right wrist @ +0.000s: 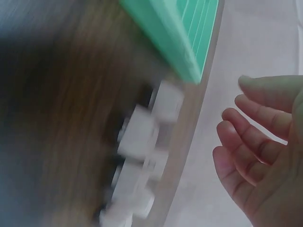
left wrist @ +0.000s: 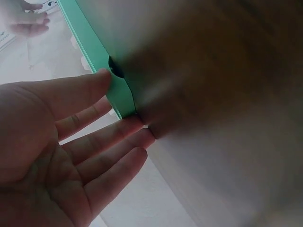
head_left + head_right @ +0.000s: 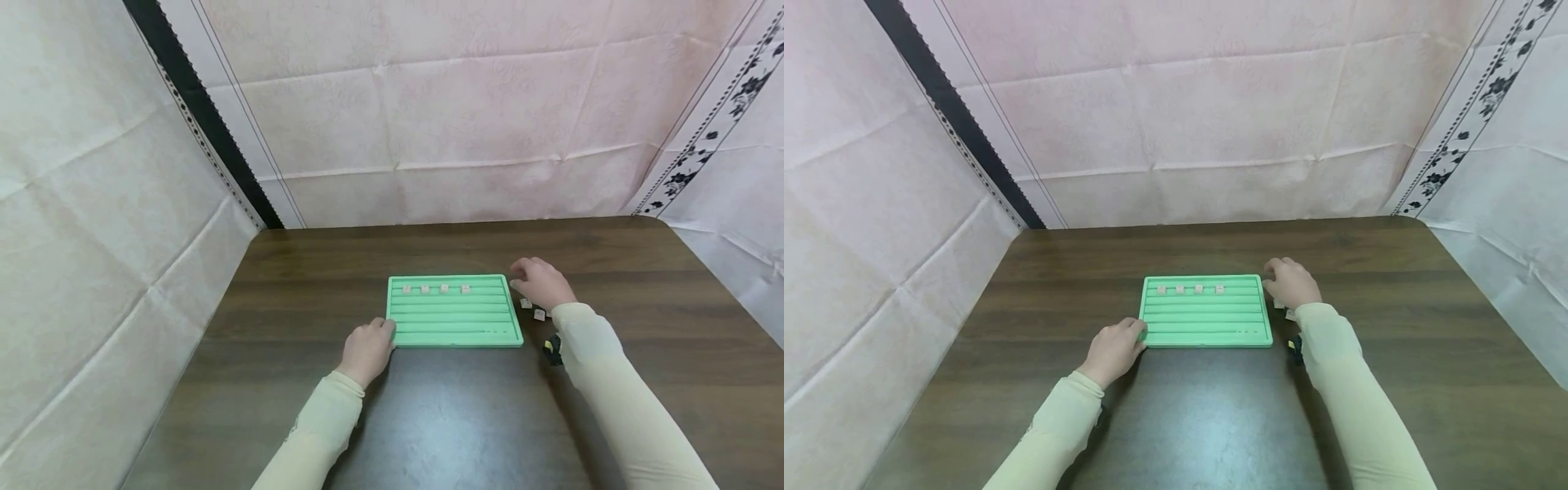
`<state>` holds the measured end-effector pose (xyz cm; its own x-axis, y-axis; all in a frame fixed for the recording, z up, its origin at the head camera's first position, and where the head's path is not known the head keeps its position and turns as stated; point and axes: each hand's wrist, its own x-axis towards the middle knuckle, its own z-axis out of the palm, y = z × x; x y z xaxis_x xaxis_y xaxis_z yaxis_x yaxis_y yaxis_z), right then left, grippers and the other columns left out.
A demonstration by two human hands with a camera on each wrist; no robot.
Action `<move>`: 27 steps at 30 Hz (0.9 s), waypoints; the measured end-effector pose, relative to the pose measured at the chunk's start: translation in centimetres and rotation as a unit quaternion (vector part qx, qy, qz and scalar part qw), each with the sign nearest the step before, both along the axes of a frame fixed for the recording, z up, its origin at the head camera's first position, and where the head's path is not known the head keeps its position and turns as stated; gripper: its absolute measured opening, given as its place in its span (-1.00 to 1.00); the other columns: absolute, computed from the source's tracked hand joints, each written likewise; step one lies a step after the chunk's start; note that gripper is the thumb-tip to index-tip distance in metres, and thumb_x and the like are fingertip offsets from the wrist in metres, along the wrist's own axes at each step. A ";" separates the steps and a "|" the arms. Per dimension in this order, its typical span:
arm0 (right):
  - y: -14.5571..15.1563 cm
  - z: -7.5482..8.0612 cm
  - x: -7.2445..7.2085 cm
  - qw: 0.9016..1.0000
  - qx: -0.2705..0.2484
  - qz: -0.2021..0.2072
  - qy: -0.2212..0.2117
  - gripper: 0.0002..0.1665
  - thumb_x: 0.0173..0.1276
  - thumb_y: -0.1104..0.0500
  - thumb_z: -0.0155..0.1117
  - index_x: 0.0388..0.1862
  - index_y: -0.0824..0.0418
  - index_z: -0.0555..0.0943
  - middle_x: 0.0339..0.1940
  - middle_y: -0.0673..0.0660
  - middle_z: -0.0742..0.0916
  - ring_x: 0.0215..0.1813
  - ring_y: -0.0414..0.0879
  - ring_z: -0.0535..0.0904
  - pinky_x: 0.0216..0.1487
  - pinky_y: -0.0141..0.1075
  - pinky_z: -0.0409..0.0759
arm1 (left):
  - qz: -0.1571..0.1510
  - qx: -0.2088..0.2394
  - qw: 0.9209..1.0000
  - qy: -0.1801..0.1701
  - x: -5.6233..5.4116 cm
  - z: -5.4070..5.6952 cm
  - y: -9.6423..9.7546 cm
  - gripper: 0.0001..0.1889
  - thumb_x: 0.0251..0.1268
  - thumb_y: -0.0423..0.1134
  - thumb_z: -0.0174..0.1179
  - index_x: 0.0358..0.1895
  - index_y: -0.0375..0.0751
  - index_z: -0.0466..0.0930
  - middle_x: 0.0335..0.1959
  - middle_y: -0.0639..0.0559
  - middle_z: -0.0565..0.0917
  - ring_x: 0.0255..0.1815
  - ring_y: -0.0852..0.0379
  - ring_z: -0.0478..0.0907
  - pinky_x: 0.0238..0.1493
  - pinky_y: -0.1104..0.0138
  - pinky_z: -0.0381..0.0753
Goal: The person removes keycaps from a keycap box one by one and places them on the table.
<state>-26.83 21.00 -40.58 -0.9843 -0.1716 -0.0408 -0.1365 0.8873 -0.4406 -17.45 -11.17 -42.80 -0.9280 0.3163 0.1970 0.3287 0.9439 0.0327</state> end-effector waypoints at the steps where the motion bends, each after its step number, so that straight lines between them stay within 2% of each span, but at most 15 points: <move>1: -0.5 -0.1 -0.1 1.000 -0.001 0.005 0.002 -0.58 0.33 0.15 0.09 0.11 0.34 0.44 0.02 0.32 0.56 0.05 0.17 0.48 0.02 0.08 0.44 | 0.000 0.000 1.000 -0.001 0.1 -0.1 0.0 -0.81 0.11 -0.20 0.28 -0.24 -0.18 0.57 -0.35 -0.06 0.65 -0.51 0.09 0.56 -0.52 0.31 0.53; 11: -4.1 -1.2 -0.7 0.999 0.006 0.051 0.015 -0.61 0.31 0.16 0.14 0.08 0.29 0.50 0.02 0.29 0.59 0.05 0.17 0.50 0.00 0.08 0.46 | 0.000 0.009 1.000 0.000 0.3 -0.5 0.2 -0.81 0.10 -0.20 0.29 -0.25 -0.17 0.57 -0.35 -0.06 0.65 -0.51 0.06 0.57 -0.57 0.30 0.50; 20: -6.5 -1.8 -0.9 0.998 -0.005 0.062 0.008 -0.64 0.29 0.19 0.16 0.06 0.28 0.52 -0.02 0.26 0.60 0.04 0.14 0.52 0.01 0.05 0.47 | -0.001 0.003 1.000 0.011 0.1 -0.3 -0.1 -0.81 0.10 -0.19 0.29 -0.26 -0.17 0.57 -0.34 -0.06 0.65 -0.50 0.07 0.58 -0.56 0.30 0.51; 27: -7.6 -2.6 -0.9 0.997 0.000 0.072 0.010 -0.70 0.34 0.18 0.10 0.01 0.23 0.55 -0.07 0.21 0.61 -0.03 0.08 0.54 -0.06 0.00 0.51 | 0.000 -0.001 1.000 0.003 0.1 -0.2 -0.1 -0.81 0.11 -0.18 0.28 -0.25 -0.16 0.57 -0.33 -0.05 0.65 -0.50 0.08 0.58 -0.55 0.31 0.51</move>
